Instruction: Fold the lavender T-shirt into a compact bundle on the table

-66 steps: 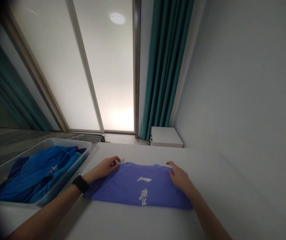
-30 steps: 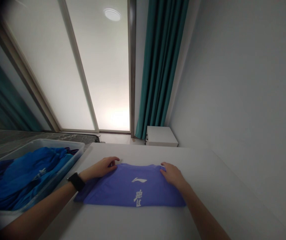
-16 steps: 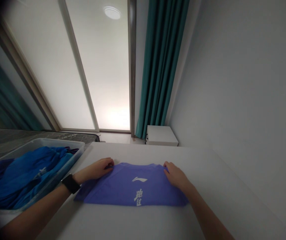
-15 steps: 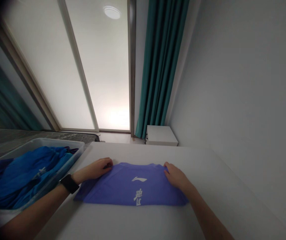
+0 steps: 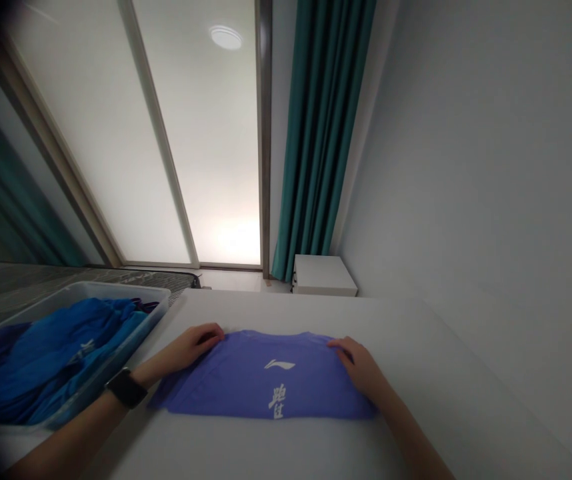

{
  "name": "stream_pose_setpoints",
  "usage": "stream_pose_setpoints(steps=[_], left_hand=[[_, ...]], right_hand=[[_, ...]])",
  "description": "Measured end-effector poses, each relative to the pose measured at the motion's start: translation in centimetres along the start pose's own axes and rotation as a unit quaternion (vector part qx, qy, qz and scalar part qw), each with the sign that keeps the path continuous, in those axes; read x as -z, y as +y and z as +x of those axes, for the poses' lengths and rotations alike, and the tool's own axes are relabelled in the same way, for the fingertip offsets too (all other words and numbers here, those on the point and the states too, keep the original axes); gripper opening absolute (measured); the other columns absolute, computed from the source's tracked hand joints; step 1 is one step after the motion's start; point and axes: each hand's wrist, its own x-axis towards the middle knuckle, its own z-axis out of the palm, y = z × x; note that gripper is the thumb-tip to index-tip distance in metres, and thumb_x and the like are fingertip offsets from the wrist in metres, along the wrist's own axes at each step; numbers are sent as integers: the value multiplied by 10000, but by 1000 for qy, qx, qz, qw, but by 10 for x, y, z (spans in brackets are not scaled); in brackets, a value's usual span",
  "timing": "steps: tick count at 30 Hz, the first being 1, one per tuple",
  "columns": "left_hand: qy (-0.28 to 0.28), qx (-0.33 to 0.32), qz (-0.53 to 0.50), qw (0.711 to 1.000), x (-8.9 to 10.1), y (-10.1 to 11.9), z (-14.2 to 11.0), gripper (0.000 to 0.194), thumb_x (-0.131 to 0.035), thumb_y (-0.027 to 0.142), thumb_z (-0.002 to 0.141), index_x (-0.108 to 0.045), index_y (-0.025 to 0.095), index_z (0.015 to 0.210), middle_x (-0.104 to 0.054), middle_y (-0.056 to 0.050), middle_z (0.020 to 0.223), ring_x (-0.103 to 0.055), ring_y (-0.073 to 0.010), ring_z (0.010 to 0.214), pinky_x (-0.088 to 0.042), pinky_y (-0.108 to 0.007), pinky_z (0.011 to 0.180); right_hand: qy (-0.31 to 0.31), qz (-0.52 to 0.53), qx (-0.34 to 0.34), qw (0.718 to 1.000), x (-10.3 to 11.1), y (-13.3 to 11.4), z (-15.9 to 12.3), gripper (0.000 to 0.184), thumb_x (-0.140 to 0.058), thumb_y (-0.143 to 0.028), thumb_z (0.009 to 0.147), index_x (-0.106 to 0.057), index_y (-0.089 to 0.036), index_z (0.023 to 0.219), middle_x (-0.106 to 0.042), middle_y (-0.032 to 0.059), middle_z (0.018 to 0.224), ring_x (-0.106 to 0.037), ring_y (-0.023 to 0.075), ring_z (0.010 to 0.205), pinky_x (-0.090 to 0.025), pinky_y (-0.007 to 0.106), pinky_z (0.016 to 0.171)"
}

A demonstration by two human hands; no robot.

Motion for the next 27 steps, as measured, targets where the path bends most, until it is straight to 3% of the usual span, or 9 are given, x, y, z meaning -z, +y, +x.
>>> stream_pose_setpoints(steps=[6, 10, 13, 21, 24, 27], left_hand=[[7, -1, 23, 1000, 3, 1, -6, 232, -507, 299, 889, -692, 203, 991, -695, -47, 972, -629, -192, 867, -482, -288, 821], [21, -54, 55, 997, 2, 0, -12, 315, -423, 286, 952, -678, 234, 1128, -652, -59, 1010, -618, -184, 901, -469, -273, 853], [19, -74, 64, 995, 1, 0, -14, 372, -361, 273, 979, -618, 259, 1247, -621, -66, 1030, -607, -181, 904, -470, -275, 850], [35, -76, 94, 992, 9, 8, -13, 335, -347, 290, 978, -669, 206, 1018, -608, -80, 983, -591, -193, 888, -471, -301, 838], [67, -67, 74, 993, 10, 15, -24, 321, -318, 299, 984, -621, 197, 966, -596, -84, 981, -577, -195, 875, -472, -311, 828], [91, -56, 28, 994, 6, 19, -42, 288, -302, 314, 987, -554, 203, 903, -588, -70, 940, -567, -188, 851, -472, -301, 802]], right_hand=[[-4, -45, -4, 999, -1, 10, -1, 414, -397, -372, 884, -676, -215, 1147, -685, 100, 1038, -628, 248, 962, -477, 413, 935], [29, -102, 15, 994, -5, 19, -5, 378, -415, -338, 886, -683, -232, 1132, -674, 111, 1088, -601, 270, 1064, -441, 453, 1004], [60, -122, 37, 990, -7, 19, -8, 353, -411, -318, 901, -678, -222, 1113, -672, 121, 1058, -603, 275, 1036, -450, 474, 990], [121, -120, 70, 983, -6, 3, -15, 337, -364, -397, 952, -653, -226, 922, -652, 113, 895, -606, 272, 888, -487, 457, 881], [166, -83, 60, 981, -5, -4, -32, 359, -365, -492, 948, -625, -250, 896, -636, 107, 880, -601, 275, 891, -487, 450, 870], [162, -36, 28, 986, -1, -11, -54, 347, -412, -549, 914, -610, -269, 859, -630, 107, 918, -603, 268, 877, -500, 424, 842]])
